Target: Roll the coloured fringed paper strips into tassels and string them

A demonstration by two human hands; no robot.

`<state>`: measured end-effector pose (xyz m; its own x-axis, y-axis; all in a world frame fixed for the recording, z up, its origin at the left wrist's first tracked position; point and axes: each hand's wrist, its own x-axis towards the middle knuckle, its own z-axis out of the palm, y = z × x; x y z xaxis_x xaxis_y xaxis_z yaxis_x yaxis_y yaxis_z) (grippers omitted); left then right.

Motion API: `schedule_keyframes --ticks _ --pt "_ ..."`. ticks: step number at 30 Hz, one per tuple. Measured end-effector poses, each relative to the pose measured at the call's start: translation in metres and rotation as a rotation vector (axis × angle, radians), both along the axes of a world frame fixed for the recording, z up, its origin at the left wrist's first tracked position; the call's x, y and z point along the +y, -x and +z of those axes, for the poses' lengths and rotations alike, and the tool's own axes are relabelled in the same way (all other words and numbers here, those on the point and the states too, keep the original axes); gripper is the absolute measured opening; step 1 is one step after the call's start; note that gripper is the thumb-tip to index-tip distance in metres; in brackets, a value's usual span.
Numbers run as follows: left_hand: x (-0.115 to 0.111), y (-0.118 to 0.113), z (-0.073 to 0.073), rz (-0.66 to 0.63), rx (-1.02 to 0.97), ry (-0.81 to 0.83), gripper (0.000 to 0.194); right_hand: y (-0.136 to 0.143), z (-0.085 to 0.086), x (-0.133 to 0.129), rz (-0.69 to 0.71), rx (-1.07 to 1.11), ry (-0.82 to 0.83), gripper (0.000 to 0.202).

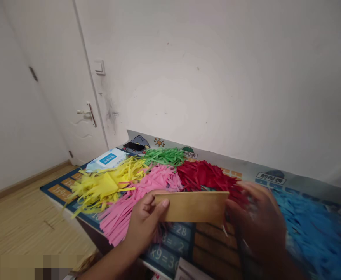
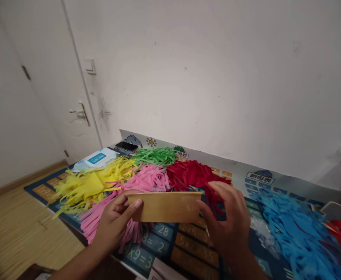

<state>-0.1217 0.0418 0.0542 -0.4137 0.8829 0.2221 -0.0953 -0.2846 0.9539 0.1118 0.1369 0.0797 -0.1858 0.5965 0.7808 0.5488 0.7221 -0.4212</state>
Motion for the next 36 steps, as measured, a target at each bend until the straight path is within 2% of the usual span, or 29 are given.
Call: schedule_keyframes --ticks 1,3,6,8,11,15,19,22,26,29,32,34,36 --pt "0.002 -0.002 0.0 -0.024 0.01 0.021 0.028 0.004 0.012 -0.005 0.009 -0.123 -0.107 0.035" --pt "0.005 -0.005 0.001 -0.051 0.052 0.046 0.028 0.014 0.032 -0.013 0.108 -0.328 -0.127 0.021" --pt "0.009 -0.006 0.005 -0.011 0.163 0.007 0.026 0.026 0.048 -0.012 0.272 -0.41 0.141 0.017" --pt "0.011 -0.006 0.01 -0.001 0.173 -0.012 0.031 0.027 0.05 -0.007 0.352 -0.395 0.351 0.015" --pt "0.011 -0.007 0.015 -0.05 0.013 0.021 0.036 0.023 0.047 0.0 0.42 -0.349 0.53 0.014" --pt "0.01 -0.01 0.02 -0.11 -0.238 0.102 0.045 0.021 0.044 0.003 0.459 -0.343 0.572 0.014" --pt "0.01 -0.01 0.024 -0.348 -0.319 0.212 0.061 0.024 0.042 0.003 0.491 -0.357 0.544 0.013" --pt "0.011 -0.01 0.026 -0.431 -0.302 0.338 0.053 0.027 0.034 0.001 0.482 -0.39 0.392 0.014" --pt "0.013 -0.011 0.027 -0.384 -0.403 0.386 0.044 0.027 0.022 -0.005 0.35 -0.392 -0.126 0.017" --pt "0.014 -0.011 0.027 -0.37 -0.44 0.387 0.043 0.025 0.017 -0.013 0.234 -0.481 -0.398 0.024" --pt "0.014 -0.011 0.027 -0.358 -0.432 0.376 0.042 0.021 0.012 -0.024 0.202 -0.569 -0.484 0.028" --pt "0.013 -0.011 0.028 -0.365 -0.419 0.37 0.042 0.015 0.006 -0.033 0.255 -0.561 -0.451 0.026" --pt "0.013 -0.01 0.027 -0.37 -0.415 0.371 0.044 0.006 0.0 -0.041 0.32 -0.46 -0.342 0.023"
